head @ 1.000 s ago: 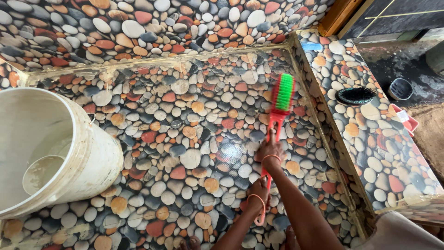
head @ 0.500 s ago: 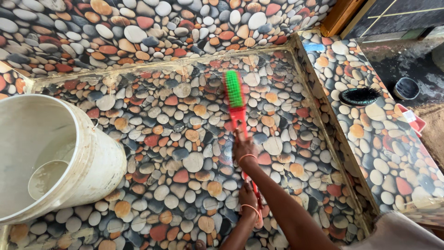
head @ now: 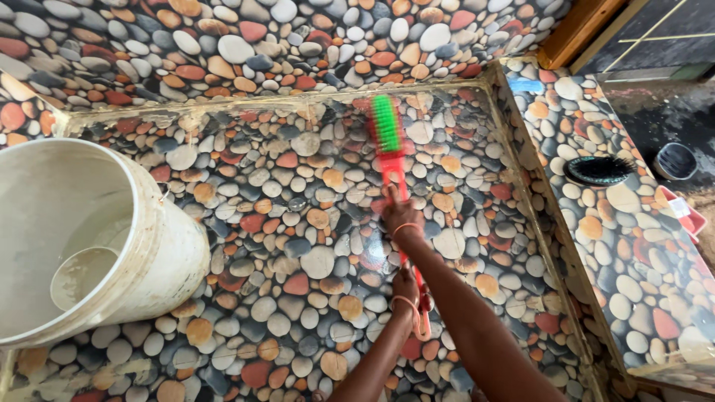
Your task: The person scrubs a pebble-patterned tiled floor and wall base with a brush and water from a bucket.
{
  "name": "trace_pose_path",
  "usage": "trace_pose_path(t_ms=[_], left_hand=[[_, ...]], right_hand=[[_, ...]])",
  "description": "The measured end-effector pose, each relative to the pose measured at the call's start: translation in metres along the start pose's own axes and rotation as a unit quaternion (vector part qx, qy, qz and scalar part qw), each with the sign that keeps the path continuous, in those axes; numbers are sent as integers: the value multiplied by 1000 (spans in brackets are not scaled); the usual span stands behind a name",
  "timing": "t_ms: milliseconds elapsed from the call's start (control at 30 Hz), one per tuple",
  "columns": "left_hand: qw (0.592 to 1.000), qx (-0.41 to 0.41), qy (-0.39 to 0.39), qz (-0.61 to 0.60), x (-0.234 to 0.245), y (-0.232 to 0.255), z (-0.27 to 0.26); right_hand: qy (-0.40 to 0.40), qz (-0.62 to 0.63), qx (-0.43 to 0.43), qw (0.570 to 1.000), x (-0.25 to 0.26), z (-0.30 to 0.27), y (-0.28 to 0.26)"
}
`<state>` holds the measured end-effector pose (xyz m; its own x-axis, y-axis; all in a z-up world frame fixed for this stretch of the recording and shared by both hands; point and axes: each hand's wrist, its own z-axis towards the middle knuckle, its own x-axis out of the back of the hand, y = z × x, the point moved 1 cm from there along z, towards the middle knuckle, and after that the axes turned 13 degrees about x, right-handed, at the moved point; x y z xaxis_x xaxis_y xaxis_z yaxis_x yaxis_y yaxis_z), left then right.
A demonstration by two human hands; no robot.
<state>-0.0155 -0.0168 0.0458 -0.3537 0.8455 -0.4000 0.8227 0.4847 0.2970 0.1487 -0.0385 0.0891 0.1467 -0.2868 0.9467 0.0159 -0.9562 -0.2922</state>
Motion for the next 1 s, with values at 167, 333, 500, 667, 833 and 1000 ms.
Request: trace_pose_path(t_ms=[167, 333, 500, 667, 833, 1000], left_hand=[[994, 46, -45, 90, -20, 32, -1], [988, 43, -127, 73, 5, 65, -8], [961, -21, -275, 18, 62, 82, -26], [939, -55, -299, -162, 77, 73, -26], [896, -148, -332, -255, 98, 78, -11], [914, -163, -245, -279, 112, 96, 5]], right_hand=[[18, 36, -66, 997, 34, 16, 24], [35, 58, -93, 993, 26, 39, 8], [57, 73, -59, 994, 22, 49, -35], [14, 58, -16, 998, 27, 48, -105], [-65, 11, 151, 986, 1, 60, -181], [-120, -40, 309, 943, -17, 54, -262]])
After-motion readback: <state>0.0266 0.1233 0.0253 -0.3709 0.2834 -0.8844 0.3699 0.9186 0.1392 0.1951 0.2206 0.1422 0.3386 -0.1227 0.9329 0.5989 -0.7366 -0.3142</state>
